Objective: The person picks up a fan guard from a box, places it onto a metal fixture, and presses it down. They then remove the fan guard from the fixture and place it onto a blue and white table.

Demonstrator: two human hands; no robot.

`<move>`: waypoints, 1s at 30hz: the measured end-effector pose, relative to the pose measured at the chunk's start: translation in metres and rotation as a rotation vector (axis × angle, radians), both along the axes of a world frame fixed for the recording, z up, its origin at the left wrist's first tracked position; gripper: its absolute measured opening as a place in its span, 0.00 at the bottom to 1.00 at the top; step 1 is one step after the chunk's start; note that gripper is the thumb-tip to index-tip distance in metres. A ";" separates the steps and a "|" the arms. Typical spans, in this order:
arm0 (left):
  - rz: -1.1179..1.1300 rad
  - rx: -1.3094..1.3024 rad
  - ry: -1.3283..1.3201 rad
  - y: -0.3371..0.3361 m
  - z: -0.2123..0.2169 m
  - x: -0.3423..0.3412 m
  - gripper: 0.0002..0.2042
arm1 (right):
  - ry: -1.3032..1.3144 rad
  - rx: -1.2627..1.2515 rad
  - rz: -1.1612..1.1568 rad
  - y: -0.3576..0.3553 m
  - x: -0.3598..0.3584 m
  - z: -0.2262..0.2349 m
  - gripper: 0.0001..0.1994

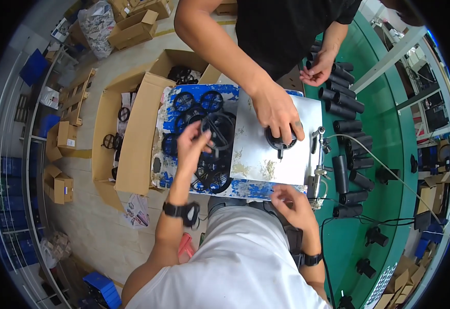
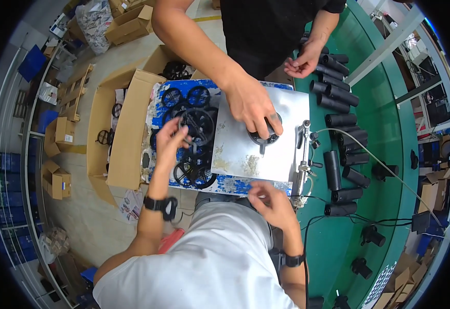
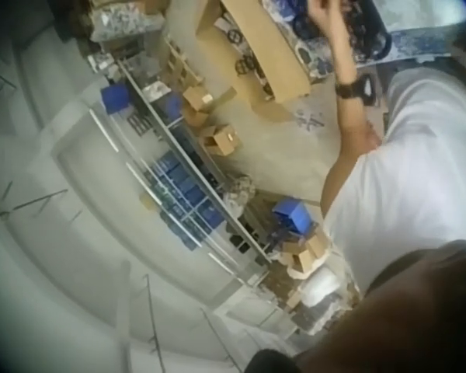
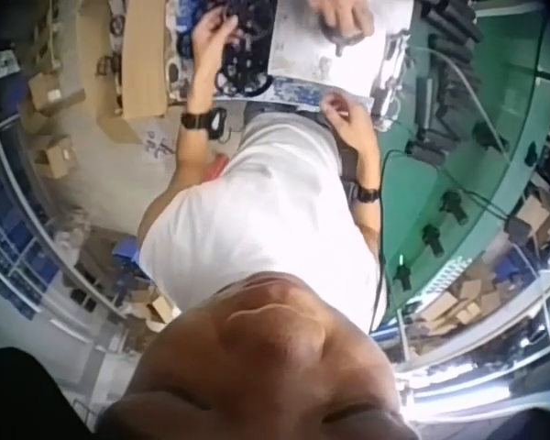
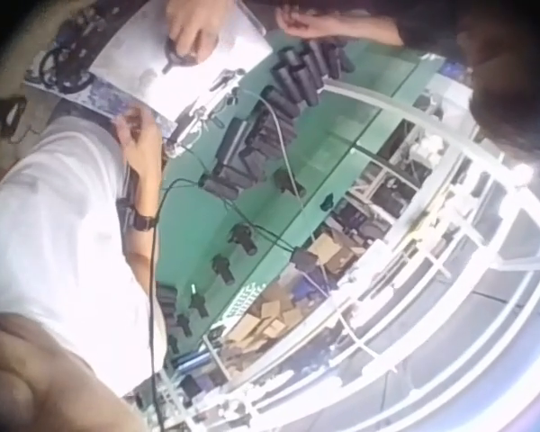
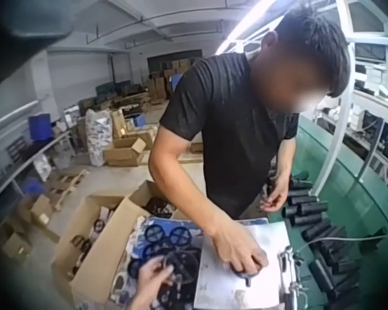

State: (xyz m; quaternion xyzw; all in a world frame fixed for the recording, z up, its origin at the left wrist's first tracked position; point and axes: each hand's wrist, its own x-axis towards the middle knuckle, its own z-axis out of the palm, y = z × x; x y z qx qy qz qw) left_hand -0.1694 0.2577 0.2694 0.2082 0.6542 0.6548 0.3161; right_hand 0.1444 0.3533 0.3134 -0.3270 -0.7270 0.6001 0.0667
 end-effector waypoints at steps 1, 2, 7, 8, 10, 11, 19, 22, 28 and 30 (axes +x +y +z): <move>-0.056 0.013 -0.059 -0.012 0.013 0.018 0.22 | 0.059 -0.054 -0.013 0.002 -0.010 -0.001 0.16; -0.112 0.023 -0.119 -0.021 0.021 0.036 0.22 | 0.099 -0.156 -0.048 0.003 -0.018 -0.002 0.19; -0.280 0.122 -0.296 -0.035 0.031 0.092 0.21 | 0.284 -0.285 -0.217 0.005 -0.066 -0.021 0.19; -0.305 0.107 -0.296 -0.033 0.025 0.096 0.19 | 0.295 -0.394 -0.211 0.007 -0.072 -0.028 0.18; -0.326 0.091 -0.297 -0.033 0.006 0.097 0.16 | 0.330 -0.509 -0.237 0.004 -0.082 -0.038 0.14; -0.331 0.069 -0.323 -0.033 -0.005 0.095 0.15 | 0.326 -0.524 -0.206 0.007 -0.083 -0.050 0.14; -0.462 -0.116 0.007 -0.014 -0.068 0.089 0.25 | 0.380 -0.412 -0.096 0.020 -0.073 -0.101 0.15; -0.506 -0.319 -0.108 0.004 -0.041 0.103 0.23 | 0.407 -0.229 -0.163 0.015 -0.070 -0.120 0.19; -0.984 -0.725 -0.036 0.147 0.101 0.086 0.19 | 0.327 0.073 -0.353 0.018 -0.141 -0.164 0.22; -1.284 -1.137 -0.018 0.207 0.149 0.100 0.19 | 0.302 0.066 -0.405 0.025 -0.133 -0.162 0.21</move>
